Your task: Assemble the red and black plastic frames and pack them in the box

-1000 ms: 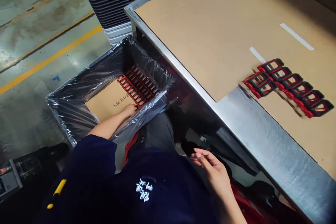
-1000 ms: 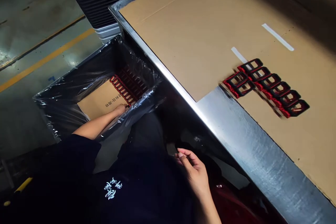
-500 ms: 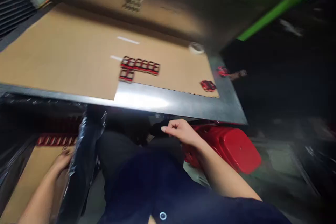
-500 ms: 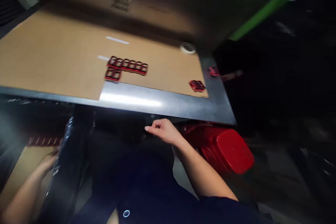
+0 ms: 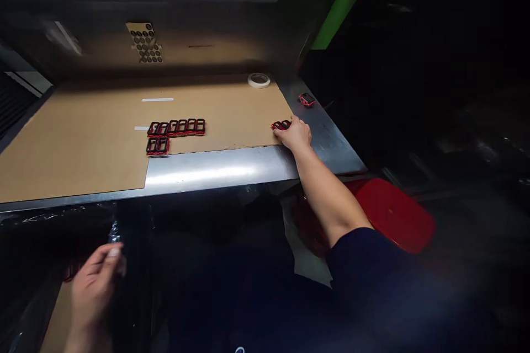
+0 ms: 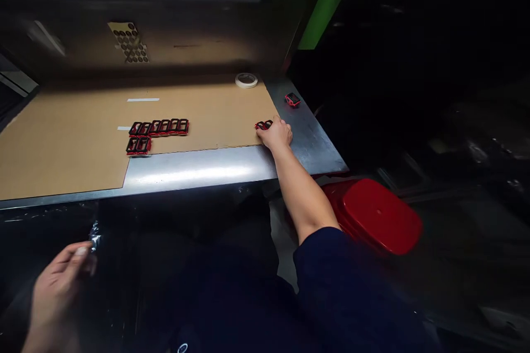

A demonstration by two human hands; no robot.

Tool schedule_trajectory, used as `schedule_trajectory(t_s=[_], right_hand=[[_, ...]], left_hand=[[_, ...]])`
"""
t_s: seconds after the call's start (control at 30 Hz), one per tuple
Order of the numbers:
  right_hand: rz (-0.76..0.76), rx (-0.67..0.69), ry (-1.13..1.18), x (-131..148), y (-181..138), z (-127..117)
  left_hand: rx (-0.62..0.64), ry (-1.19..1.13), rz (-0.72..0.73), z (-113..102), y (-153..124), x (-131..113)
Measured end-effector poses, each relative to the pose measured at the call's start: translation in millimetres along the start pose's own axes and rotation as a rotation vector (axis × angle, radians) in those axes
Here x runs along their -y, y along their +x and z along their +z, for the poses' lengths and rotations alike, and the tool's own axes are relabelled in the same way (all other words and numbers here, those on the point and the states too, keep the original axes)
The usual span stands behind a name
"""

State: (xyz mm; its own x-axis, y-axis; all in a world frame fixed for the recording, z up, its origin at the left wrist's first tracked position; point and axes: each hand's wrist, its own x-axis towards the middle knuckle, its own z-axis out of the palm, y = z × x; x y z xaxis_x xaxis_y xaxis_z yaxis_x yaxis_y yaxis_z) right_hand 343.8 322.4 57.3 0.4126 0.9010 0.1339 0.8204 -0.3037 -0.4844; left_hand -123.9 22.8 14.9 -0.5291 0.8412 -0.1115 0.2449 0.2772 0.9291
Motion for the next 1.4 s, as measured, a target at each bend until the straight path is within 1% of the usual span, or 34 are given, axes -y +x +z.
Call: schedule_trajectory(t_s=[0.03,0.07,0.1,0.17,0.2,0.23,0.27,0.3,0.33,0.4,0.5,0.53,0.6,0.67,0.73,0.83,0.9,0.93,0.97,1.03,1.13,1.23,1.3,1.4], right_hand=[[-0.028,0.004,0.018,4,-12,4],[-0.076,0.002,0.043,10,-33,9],[-0.142,0.011,0.073,19,-60,14],[-0.442,-0.002,0.231,37,-127,22],[-0.588,0.013,0.301,45,-159,24],[-0.696,0.048,0.342,52,-186,24],[-0.754,0.074,0.365,56,-207,24],[-0.757,0.075,0.373,59,-221,23],[-0.745,0.068,0.369,60,-228,22],[-0.727,0.059,0.347,58,-229,21],[-0.791,0.09,0.338,53,-230,21],[-0.811,0.1,0.351,53,-235,21],[-0.822,0.121,0.4,52,-249,23],[-0.81,0.195,0.488,49,-262,26],[-0.745,0.347,0.641,44,-267,27],[-0.518,0.697,0.938,36,-260,23],[-0.383,0.92,1.088,33,-255,19],[-0.351,0.994,1.142,32,-253,18],[-0.338,1.036,1.178,32,-252,16],[-0.356,1.027,1.195,33,-254,13],[-0.45,0.908,1.084,33,-257,6],[-0.558,0.819,0.976,29,-258,2],[-0.601,0.805,0.956,26,-258,1],[-0.616,0.82,0.958,21,-261,5]], left_hand=[[0.061,-0.069,-0.04,23,-4,-9],[0.141,-0.164,-0.066,47,-10,-19],[0.22,-0.288,-0.094,72,-16,-30],[0.327,-0.576,-0.163,120,-27,-51],[0.396,-0.698,-0.207,140,-30,-59],[0.438,-0.783,-0.246,156,-31,-65],[0.443,-0.829,-0.269,168,-32,-70],[0.438,-0.862,-0.288,176,-32,-73],[0.429,-0.882,-0.304,181,-31,-74],[0.429,-0.904,-0.321,183,-32,-76],[0.462,-0.915,-0.317,183,-35,-75],[0.449,-0.906,-0.317,183,-36,-74],[0.382,-0.877,-0.342,184,-37,-69],[0.328,-0.845,-0.409,182,-36,-63],[0.351,-0.848,-0.49,176,-33,-56],[0.478,-0.906,-0.578,165,-32,-50],[0.56,-0.934,-0.597,159,-36,-48],[0.595,-0.933,-0.596,158,-38,-47],[0.627,-0.926,-0.593,158,-40,-47],[0.67,-0.91,-0.595,158,-43,-45],[0.665,-0.894,-0.613,153,-45,-43],[0.673,-0.856,-0.588,143,-48,-46],[0.7,-0.819,-0.561,135,-52,-48],[0.716,-0.757,-0.514,126,-57,-49]])
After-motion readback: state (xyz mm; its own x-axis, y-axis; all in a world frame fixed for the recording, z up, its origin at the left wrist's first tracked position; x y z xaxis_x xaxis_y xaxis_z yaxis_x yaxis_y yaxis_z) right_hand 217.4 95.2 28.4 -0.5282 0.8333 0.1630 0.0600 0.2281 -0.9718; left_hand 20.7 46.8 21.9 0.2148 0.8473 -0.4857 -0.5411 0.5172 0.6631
